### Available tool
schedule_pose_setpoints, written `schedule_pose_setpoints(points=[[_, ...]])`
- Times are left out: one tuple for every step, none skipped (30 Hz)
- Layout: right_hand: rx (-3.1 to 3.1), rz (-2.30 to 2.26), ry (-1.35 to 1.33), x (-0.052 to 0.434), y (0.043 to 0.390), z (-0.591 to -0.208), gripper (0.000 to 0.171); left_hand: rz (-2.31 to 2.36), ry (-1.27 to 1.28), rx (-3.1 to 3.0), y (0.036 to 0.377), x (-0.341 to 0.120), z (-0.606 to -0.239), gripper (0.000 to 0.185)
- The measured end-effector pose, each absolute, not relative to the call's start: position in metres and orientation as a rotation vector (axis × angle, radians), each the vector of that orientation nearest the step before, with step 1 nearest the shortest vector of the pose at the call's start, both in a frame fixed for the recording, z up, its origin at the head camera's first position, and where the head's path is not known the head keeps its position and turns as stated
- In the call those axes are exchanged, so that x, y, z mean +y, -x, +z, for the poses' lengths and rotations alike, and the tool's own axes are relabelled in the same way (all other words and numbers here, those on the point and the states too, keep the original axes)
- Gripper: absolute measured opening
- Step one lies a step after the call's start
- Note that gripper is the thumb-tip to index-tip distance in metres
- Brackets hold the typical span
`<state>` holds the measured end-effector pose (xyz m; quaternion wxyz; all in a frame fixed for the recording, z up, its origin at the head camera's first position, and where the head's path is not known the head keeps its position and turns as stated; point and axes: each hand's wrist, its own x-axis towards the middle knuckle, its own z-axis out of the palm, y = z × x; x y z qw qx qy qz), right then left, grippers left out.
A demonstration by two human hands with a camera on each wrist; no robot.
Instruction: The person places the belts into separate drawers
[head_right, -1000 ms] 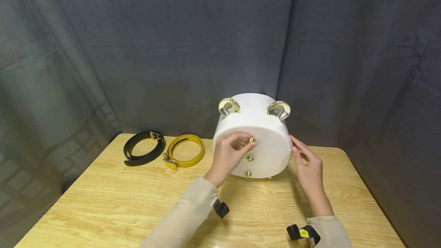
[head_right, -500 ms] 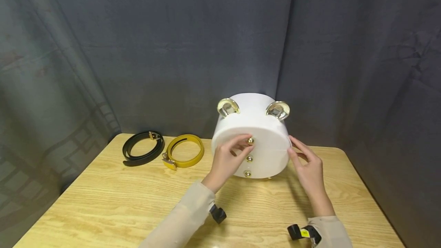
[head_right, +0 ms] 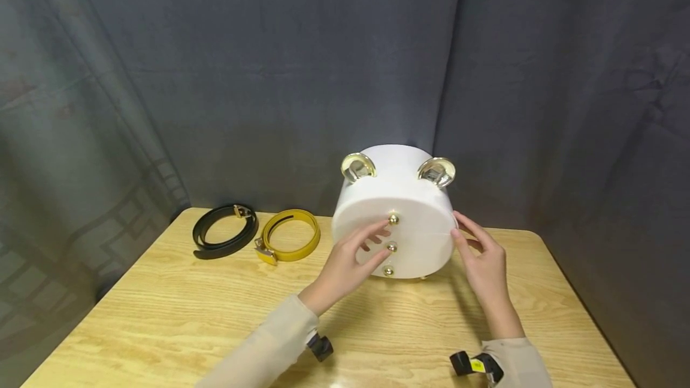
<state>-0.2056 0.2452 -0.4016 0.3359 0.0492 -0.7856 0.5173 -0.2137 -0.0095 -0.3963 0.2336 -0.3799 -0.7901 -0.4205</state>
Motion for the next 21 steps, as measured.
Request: schedule_pose_setpoints(points=[[-2.047,1.351,-0.127,0.245,0.205,-0.402,0.037,-1.141,1.049,-2.174,0.212,-0.012,-0.397,0.051],[-2.047,1.351,-0.126,0.245,0.205,-0.402,0.037,-1.136,1.056,-2.178,0.211,-0.014,-0.397,0.049],[-2.045,1.351,-0.127,0.245,0.205,-0.402,0.037,-1.129,1.06,-2.18,0.209,-0.016,-0.397,0.046],[-2.043,1.352,-0.129,0.245,0.205,-0.402,0.037,-1.116,1.062,-2.185,0.207,-0.018,-0.397,0.043],[-2.04,1.352,-0.133,0.245,0.205,-0.402,0.037,-1.105,1.067,-2.186,0.206,-0.02,-0.397,0.041],[-2.038,1.352,-0.137,0.245,0.206,-0.402,0.037,-1.092,1.068,-2.186,0.205,-0.022,-0.397,0.039],[-2.035,1.352,-0.141,0.244,0.206,-0.401,0.037,-1.08,1.068,-2.186,0.203,-0.024,-0.397,0.038],[-2.034,1.351,-0.144,0.244,0.206,-0.401,0.037,-1.071,1.065,-2.187,0.202,-0.026,-0.397,0.036],[-2.032,1.35,-0.146,0.244,0.205,-0.401,0.037,-1.061,1.061,-2.188,0.201,-0.028,-0.398,0.036],[-2.032,1.35,-0.146,0.244,0.205,-0.401,0.036,-1.053,1.056,-2.191,0.2,-0.029,-0.398,0.035],[-2.031,1.348,-0.145,0.244,0.205,-0.401,0.036,-1.045,1.049,-2.194,0.2,-0.03,-0.398,0.035],[-2.031,1.348,-0.144,0.244,0.205,-0.4,0.036,-1.035,1.04,-2.197,0.199,-0.031,-0.399,0.034],[-2.031,1.346,-0.144,0.244,0.205,-0.4,0.036,-1.028,1.031,-2.202,0.199,-0.031,-0.399,0.034],[-2.031,1.346,-0.144,0.244,0.205,-0.401,0.036,-1.023,1.019,-2.207,0.199,-0.032,-0.4,0.034],[-2.03,1.346,-0.144,0.245,0.205,-0.401,0.036,-1.016,1.004,-2.216,0.199,-0.032,-0.401,0.033],[-2.03,1.344,-0.144,0.245,0.205,-0.401,0.036,-1.014,0.988,-2.226,0.2,-0.031,-0.402,0.033],[-2.03,1.344,-0.145,0.245,0.205,-0.401,0.036,-1.013,0.972,-2.236,0.2,-0.031,-0.403,0.033],[-2.029,1.346,-0.148,0.245,0.205,-0.401,0.036,-1.012,0.954,-2.247,0.201,-0.03,-0.404,0.032],[-2.028,1.348,-0.15,0.245,0.205,-0.401,0.036,-1.019,0.937,-2.258,0.201,-0.029,-0.405,0.032],[-2.029,1.349,-0.151,0.245,0.205,-0.401,0.036,-1.029,0.92,-2.268,0.202,-0.028,-0.406,0.032],[-2.029,1.349,-0.151,0.244,0.205,-0.401,0.036,-1.04,0.904,-2.279,0.203,-0.027,-0.408,0.032]])
